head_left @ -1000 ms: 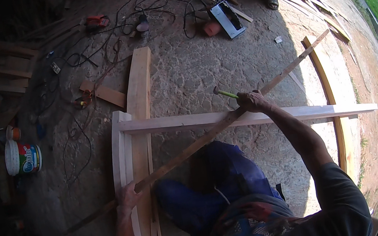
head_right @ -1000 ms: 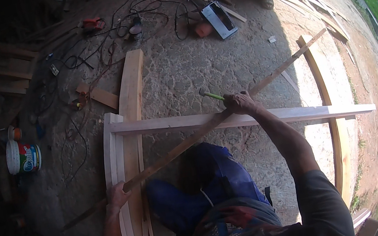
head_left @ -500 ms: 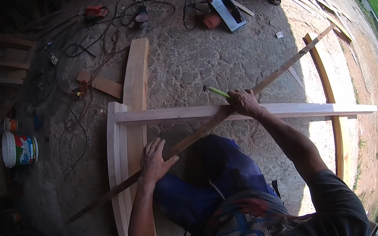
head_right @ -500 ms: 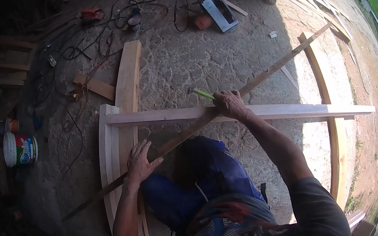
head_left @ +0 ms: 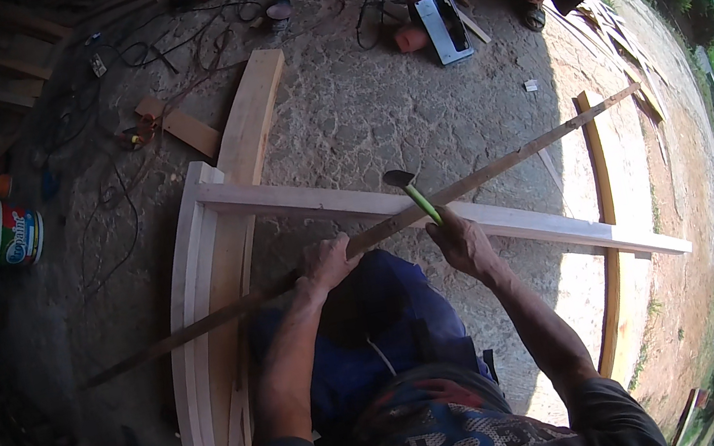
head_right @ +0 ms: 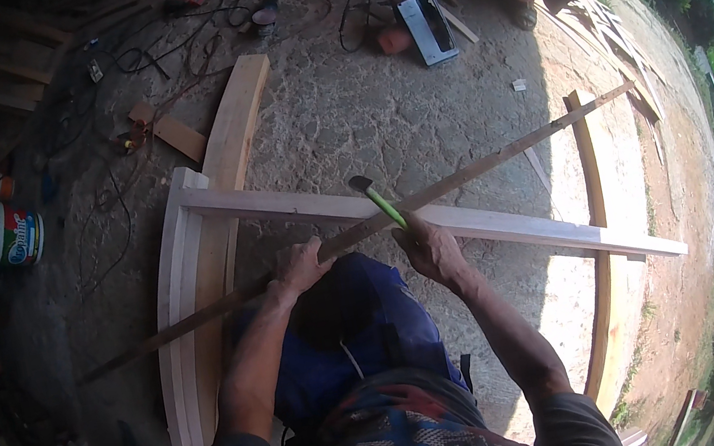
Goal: The person carries a long wooden plank into a workshop and places it on a partially assembled wooden frame. They then use a hammer to drive nails into the frame, securing the plank in place.
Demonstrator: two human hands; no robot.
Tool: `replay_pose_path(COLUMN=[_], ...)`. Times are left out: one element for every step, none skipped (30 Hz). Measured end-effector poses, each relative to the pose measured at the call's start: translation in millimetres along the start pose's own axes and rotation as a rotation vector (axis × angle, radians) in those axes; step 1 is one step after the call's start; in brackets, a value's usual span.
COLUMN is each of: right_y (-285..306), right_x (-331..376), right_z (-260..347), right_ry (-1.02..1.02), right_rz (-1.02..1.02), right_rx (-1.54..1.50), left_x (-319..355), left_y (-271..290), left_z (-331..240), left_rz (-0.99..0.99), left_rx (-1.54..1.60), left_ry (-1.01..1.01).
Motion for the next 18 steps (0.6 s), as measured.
replay_pose_path(right_y=[-2, -1, 0, -4, -7, -7, -8, -9, -6, -4, -3, -2, -3, -5, -10, -15, -17, -16], right_x=[16, 34, 46, 52, 57, 59, 61, 61, 62, 63, 63, 62, 60, 58, 53, 52, 49, 48], right_z=[4, 8, 11, 11, 13, 16, 19, 22, 31, 39, 42, 45, 45, 40, 31, 21, 18, 14], right_ry=[0.065, 0.128, 0.198, 0.183, 0.168, 0.151, 0.136, 0.126, 0.129, 0.132, 0.096, 0.061, 0.026, -0.007, -0.041, -0.076, -0.044, -0.013], right_rz=[-0.048, -0.100, -0.150, -0.102, -0.059, -0.029, 0.001, 0.032, 0.023, 0.014, 0.042, 0.071, 0.100, 0.142, 0.184, 0.226, 0.201, 0.176], right_rx=[-0.024, -0.046, -0.075, -0.045, -0.014, 0.028, 0.070, 0.113, 0.149, 0.185, 0.220, 0.255, 0.289, 0.308, 0.327, 0.345, 0.320, 0.296], left_x=[-1, -3, -4, -4, -5, -5, -4, -4, -4, -3, -3, -3, -4, -4, -4, -3, -4, -5], left_y=[0, 1, 1, 1, 0, -1, -2, -3, -6, -9, -10, -9, -7, -6, -6, -6, -3, -2], left_z=[-2, -6, -8, -10, -10, -8, -5, -3, 0, 3, 3, 3, 4, 0, -3, -6, -6, -6], left_rz=[0.001, 0.001, 0.025, 0.049, 0.074, 0.082, 0.090, 0.095, 0.106, 0.117, 0.130, 0.130, 0.129, 0.130, 0.128, 0.126, 0.117, 0.112], left_rx=[-0.039, -0.077, -0.087, -0.098, -0.110, -0.119, -0.128, -0.137, -0.137, -0.137, -0.134, -0.138, -0.143, -0.145, -0.133, -0.122, -0.116, -0.117], left_ry=[0.014, 0.023, 0.041, 0.059, 0.073, 0.074, 0.074, 0.076, 0.091, 0.107, 0.119, 0.118, 0.118, 0.110, 0.105, 0.099, 0.097, 0.096])
Point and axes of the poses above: each hand's wrist, its own x-axis away from the middle knuckle, its own y-axis out of the back of the hand, z = x × y, the point moved 8 cm from there along -x, towards the middle knuckle, and after that the axes turned 1 degree about -x, right-handed, at the moved point
